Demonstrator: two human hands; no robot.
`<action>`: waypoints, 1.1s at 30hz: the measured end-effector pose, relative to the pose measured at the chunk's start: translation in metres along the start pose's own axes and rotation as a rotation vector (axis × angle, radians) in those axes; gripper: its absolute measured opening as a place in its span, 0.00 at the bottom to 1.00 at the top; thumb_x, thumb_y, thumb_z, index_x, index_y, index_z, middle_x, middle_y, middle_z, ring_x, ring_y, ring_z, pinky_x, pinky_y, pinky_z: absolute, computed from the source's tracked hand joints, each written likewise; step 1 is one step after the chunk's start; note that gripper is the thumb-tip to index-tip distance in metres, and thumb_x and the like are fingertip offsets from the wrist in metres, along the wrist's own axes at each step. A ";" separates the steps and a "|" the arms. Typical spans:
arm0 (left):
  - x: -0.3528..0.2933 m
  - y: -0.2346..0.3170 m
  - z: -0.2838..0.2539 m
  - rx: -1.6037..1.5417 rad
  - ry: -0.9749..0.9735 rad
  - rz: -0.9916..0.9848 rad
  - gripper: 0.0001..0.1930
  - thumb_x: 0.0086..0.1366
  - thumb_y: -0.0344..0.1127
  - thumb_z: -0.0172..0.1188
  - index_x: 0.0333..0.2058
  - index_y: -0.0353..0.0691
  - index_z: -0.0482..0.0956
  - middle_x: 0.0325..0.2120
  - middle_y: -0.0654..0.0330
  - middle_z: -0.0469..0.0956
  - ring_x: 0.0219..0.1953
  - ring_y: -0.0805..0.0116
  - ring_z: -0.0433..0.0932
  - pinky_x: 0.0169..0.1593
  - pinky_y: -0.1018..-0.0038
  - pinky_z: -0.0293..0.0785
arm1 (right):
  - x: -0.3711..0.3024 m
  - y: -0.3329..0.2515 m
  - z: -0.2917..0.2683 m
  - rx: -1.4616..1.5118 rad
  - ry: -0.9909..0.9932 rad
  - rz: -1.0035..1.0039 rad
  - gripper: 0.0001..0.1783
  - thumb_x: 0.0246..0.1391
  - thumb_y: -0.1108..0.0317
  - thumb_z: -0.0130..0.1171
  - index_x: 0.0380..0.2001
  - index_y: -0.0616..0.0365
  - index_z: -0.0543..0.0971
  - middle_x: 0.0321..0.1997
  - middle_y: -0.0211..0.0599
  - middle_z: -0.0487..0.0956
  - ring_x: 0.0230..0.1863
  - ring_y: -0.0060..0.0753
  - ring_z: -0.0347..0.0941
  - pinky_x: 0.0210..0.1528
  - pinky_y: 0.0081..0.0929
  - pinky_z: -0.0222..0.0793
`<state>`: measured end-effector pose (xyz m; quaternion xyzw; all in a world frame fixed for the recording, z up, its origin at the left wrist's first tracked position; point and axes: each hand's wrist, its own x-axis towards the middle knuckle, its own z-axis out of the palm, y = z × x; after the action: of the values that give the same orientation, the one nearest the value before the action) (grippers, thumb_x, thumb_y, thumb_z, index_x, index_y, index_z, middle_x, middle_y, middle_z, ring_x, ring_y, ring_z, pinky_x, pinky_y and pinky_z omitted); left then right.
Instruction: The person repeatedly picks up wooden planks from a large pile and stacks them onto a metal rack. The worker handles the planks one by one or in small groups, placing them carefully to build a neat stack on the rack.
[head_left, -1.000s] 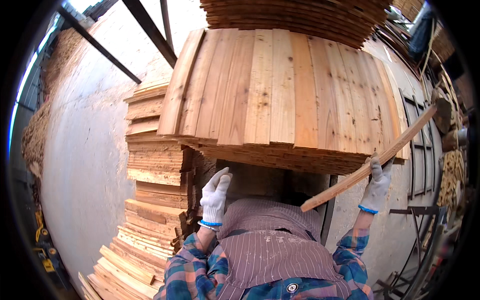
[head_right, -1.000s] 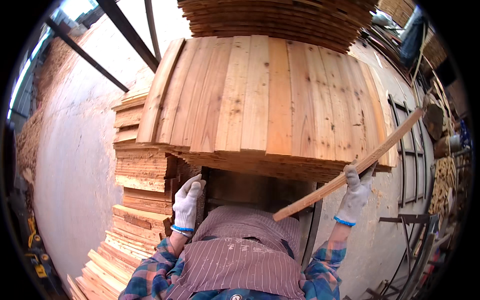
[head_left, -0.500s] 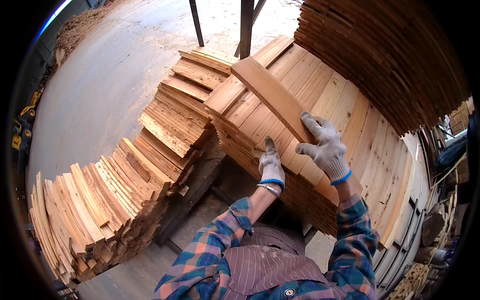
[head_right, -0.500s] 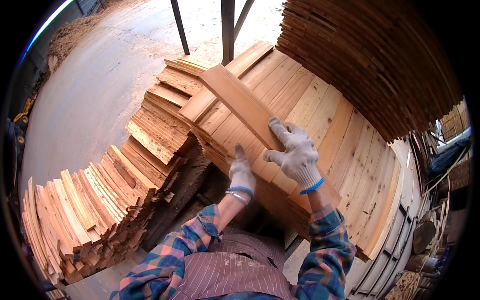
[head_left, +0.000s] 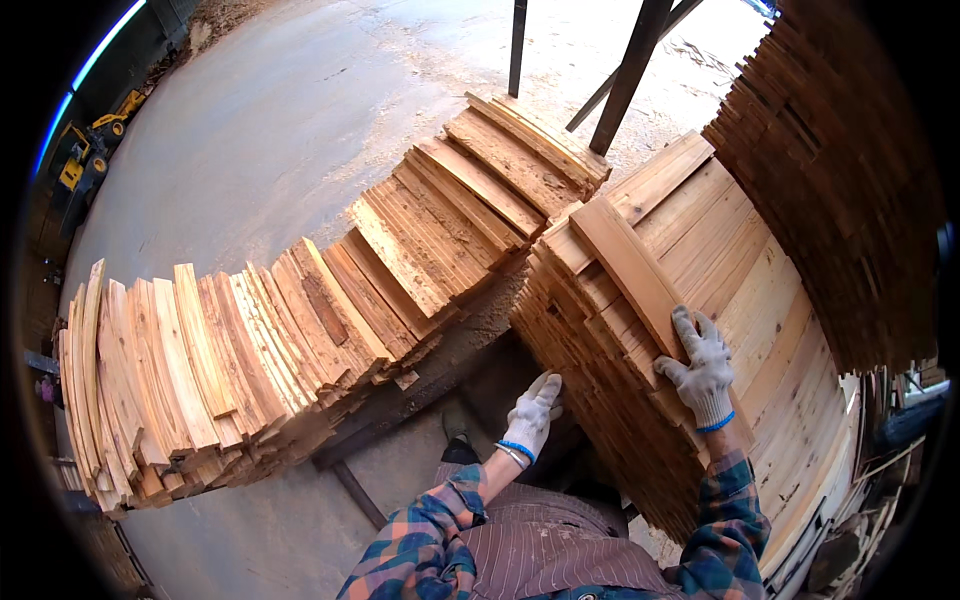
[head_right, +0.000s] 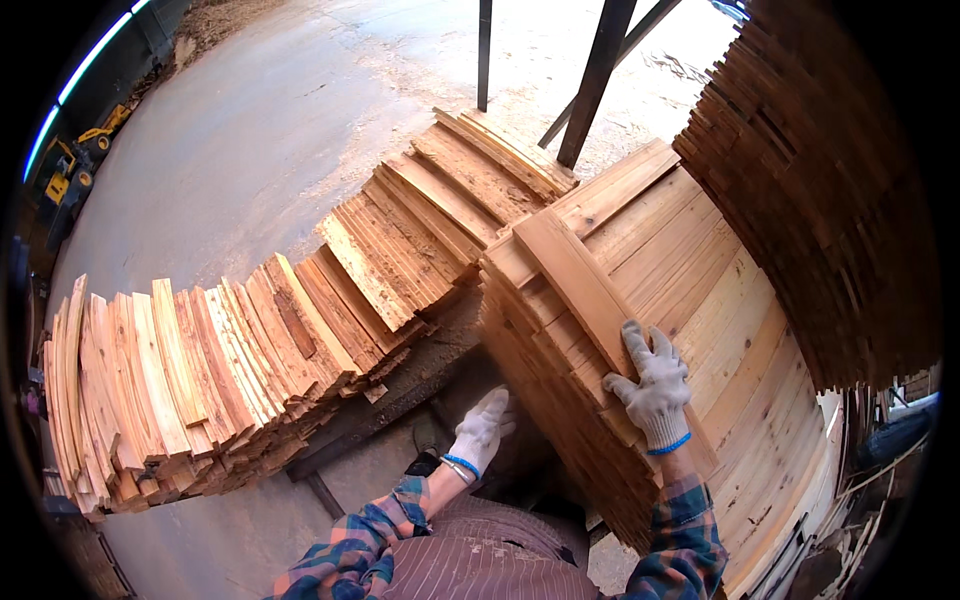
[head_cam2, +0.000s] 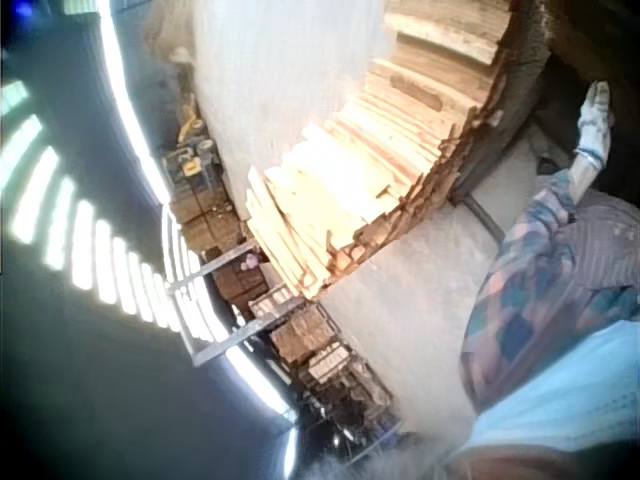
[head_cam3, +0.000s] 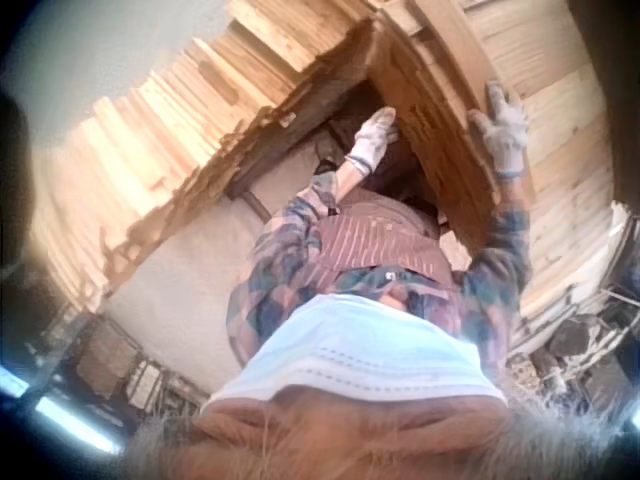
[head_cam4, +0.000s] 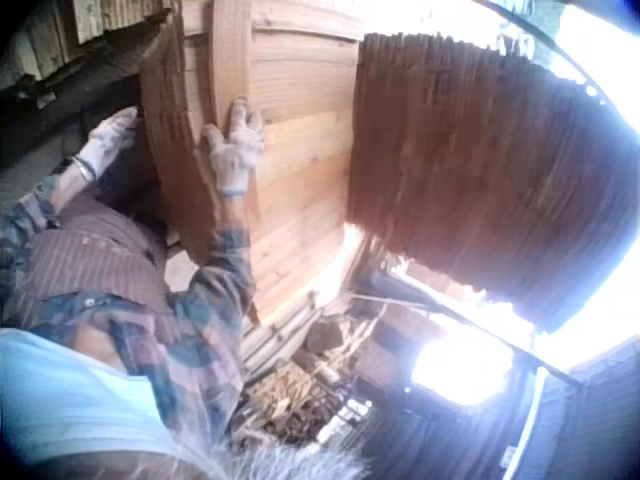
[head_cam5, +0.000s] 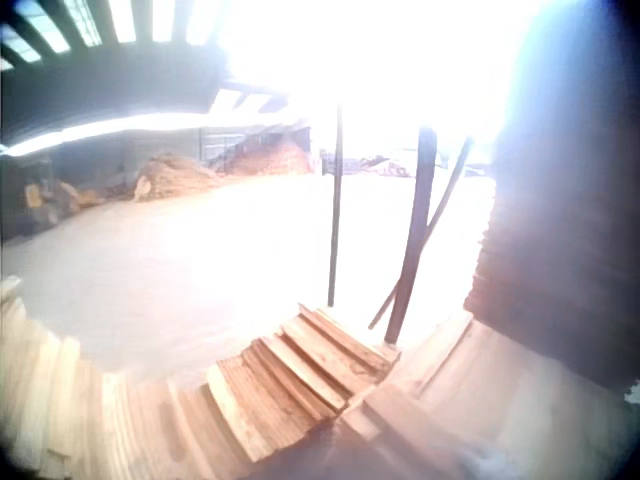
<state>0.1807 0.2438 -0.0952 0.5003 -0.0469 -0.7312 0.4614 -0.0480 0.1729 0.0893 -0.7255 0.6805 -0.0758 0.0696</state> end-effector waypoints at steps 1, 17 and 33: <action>0.006 0.013 -0.027 0.050 0.074 0.012 0.28 0.66 0.46 0.62 0.62 0.42 0.69 0.49 0.60 0.77 0.44 0.67 0.76 0.48 0.64 0.73 | -0.002 0.003 -0.001 0.001 0.008 -0.005 0.47 0.40 0.56 0.74 0.67 0.40 0.67 0.67 0.52 0.65 0.63 0.59 0.65 0.66 0.45 0.60; 0.079 0.164 -0.340 0.167 0.670 0.359 0.38 0.63 0.43 0.68 0.65 0.30 0.62 0.59 0.54 0.70 0.53 0.70 0.67 0.58 0.76 0.61 | 0.197 -0.359 0.189 0.195 -0.648 -0.079 0.50 0.52 0.43 0.64 0.72 0.38 0.50 0.65 0.47 0.68 0.61 0.56 0.70 0.54 0.58 0.71; -0.032 0.010 -0.354 0.808 0.416 -0.085 0.32 0.66 0.52 0.59 0.64 0.41 0.68 0.67 0.50 0.60 0.63 0.60 0.64 0.66 0.68 0.62 | 0.557 -0.117 0.285 -0.298 -0.229 0.416 0.60 0.40 0.48 0.75 0.72 0.50 0.52 0.67 0.46 0.69 0.63 0.46 0.71 0.54 0.47 0.74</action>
<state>0.4635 0.4004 -0.2429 0.7778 -0.2143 -0.5565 0.1984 0.1596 -0.3756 -0.1574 -0.5764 0.8060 0.1238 0.0526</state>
